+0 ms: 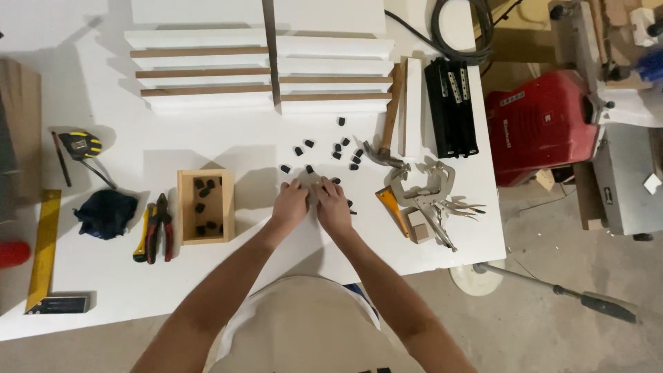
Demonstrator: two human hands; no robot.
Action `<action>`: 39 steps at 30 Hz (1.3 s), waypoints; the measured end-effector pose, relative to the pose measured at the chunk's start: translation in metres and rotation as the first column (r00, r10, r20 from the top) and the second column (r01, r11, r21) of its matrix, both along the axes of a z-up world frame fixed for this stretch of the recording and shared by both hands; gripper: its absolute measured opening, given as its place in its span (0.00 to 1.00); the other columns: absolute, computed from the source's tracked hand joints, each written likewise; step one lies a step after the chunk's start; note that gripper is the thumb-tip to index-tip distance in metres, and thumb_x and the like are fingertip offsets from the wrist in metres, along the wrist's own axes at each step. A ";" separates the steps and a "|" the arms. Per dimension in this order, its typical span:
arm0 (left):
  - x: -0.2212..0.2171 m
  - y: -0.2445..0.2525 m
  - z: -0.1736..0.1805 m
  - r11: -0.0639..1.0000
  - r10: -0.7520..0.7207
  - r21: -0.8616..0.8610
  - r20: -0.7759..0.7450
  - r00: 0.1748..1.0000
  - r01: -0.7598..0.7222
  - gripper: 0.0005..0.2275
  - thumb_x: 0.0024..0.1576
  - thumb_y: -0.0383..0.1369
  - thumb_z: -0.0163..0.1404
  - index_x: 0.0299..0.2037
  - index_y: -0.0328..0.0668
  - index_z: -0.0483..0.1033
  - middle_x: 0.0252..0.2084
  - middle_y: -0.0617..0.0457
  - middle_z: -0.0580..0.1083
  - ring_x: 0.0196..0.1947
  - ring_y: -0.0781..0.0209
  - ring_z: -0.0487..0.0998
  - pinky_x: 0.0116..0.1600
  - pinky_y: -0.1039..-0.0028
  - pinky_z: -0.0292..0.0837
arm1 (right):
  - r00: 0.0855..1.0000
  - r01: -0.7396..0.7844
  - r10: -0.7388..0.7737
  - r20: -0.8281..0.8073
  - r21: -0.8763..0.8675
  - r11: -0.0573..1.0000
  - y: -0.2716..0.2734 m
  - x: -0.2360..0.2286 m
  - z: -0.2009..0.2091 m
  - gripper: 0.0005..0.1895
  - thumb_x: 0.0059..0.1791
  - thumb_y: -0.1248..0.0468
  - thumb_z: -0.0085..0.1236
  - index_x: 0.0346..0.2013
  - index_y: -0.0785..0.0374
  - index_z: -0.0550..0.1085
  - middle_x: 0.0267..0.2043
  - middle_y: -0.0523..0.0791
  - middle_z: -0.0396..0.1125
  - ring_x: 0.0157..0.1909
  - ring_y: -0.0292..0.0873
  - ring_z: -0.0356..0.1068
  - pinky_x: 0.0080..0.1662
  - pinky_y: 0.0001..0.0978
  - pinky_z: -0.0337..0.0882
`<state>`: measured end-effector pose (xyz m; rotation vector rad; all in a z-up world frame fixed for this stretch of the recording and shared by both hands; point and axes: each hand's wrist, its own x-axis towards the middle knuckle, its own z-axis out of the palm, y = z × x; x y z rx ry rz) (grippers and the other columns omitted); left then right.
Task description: The person sorts small black plastic furniture feet from a wooden box onto a white workbench. They then walk to a nearby table and place the feet into a plastic bag.
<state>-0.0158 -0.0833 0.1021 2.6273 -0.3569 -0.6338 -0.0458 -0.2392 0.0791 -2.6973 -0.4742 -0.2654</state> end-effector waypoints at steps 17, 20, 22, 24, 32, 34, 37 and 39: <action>-0.022 0.046 -0.038 0.891 0.308 -0.296 -0.163 0.937 -0.344 0.14 0.51 0.35 0.57 0.46 0.40 0.79 0.52 0.43 0.73 0.57 0.38 0.74 0.60 0.59 0.74 | 0.335 0.938 0.272 -0.902 0.294 -0.182 0.031 -0.031 -0.018 0.17 0.53 0.64 0.46 0.47 0.79 0.72 0.42 0.65 0.71 0.40 0.66 0.77 0.45 0.61 0.80; -0.028 0.048 -0.045 0.868 0.344 -0.282 -0.248 0.905 -0.408 0.15 0.52 0.36 0.57 0.48 0.43 0.79 0.52 0.44 0.74 0.57 0.39 0.76 0.60 0.59 0.75 | 0.308 0.951 0.276 -0.910 0.283 -0.128 0.040 -0.032 -0.018 0.20 0.54 0.62 0.49 0.52 0.79 0.71 0.48 0.67 0.71 0.44 0.68 0.77 0.46 0.60 0.80; -0.036 0.046 -0.043 0.874 0.348 -0.243 -0.289 0.892 -0.420 0.16 0.53 0.38 0.56 0.50 0.45 0.79 0.52 0.46 0.75 0.57 0.42 0.77 0.60 0.60 0.76 | 0.306 0.950 0.285 -0.909 0.273 -0.150 0.045 -0.033 -0.009 0.21 0.53 0.63 0.51 0.53 0.79 0.71 0.50 0.67 0.70 0.45 0.69 0.76 0.46 0.62 0.80; -0.043 0.044 -0.040 0.822 0.419 -0.236 -0.367 0.830 -0.519 0.18 0.52 0.39 0.57 0.52 0.48 0.78 0.53 0.46 0.75 0.57 0.44 0.77 0.61 0.61 0.75 | 0.317 0.948 0.262 -0.912 0.316 -0.047 0.048 -0.030 0.008 0.23 0.54 0.60 0.50 0.56 0.79 0.71 0.52 0.66 0.70 0.48 0.67 0.76 0.49 0.58 0.79; -0.049 0.057 -0.028 0.823 0.417 -0.274 -0.302 0.857 -0.498 0.21 0.53 0.32 0.54 0.58 0.43 0.71 0.58 0.42 0.67 0.57 0.38 0.75 0.58 0.54 0.77 | 0.474 0.725 -0.057 -0.879 0.352 0.592 0.041 -0.035 -0.008 0.19 0.51 0.57 0.59 0.52 0.65 0.75 0.43 0.57 0.74 0.42 0.58 0.78 0.44 0.48 0.81; -0.053 0.057 -0.021 0.899 0.330 -0.234 -0.193 0.924 -0.370 0.21 0.54 0.30 0.54 0.59 0.41 0.69 0.59 0.39 0.64 0.57 0.34 0.75 0.58 0.50 0.78 | 0.593 0.561 -0.132 -0.794 0.289 0.776 0.034 -0.034 -0.007 0.16 0.53 0.53 0.55 0.49 0.59 0.76 0.41 0.53 0.75 0.46 0.57 0.77 0.47 0.49 0.80; -0.057 0.053 -0.027 0.962 0.181 -0.170 -0.190 0.965 -0.214 0.24 0.55 0.34 0.56 0.63 0.43 0.67 0.60 0.41 0.61 0.59 0.32 0.73 0.60 0.51 0.77 | 0.743 0.439 -0.156 -0.651 0.298 0.847 0.027 -0.021 -0.012 0.11 0.56 0.62 0.43 0.49 0.63 0.69 0.42 0.61 0.71 0.49 0.67 0.73 0.49 0.60 0.75; -0.059 0.047 -0.046 0.982 0.099 -0.150 -0.092 0.991 -0.112 0.26 0.56 0.40 0.57 0.63 0.47 0.66 0.58 0.41 0.64 0.57 0.29 0.73 0.61 0.49 0.75 | 0.807 0.287 -0.100 -0.582 0.239 0.928 0.030 -0.005 0.001 0.12 0.57 0.59 0.43 0.52 0.61 0.68 0.40 0.57 0.70 0.47 0.62 0.75 0.46 0.58 0.76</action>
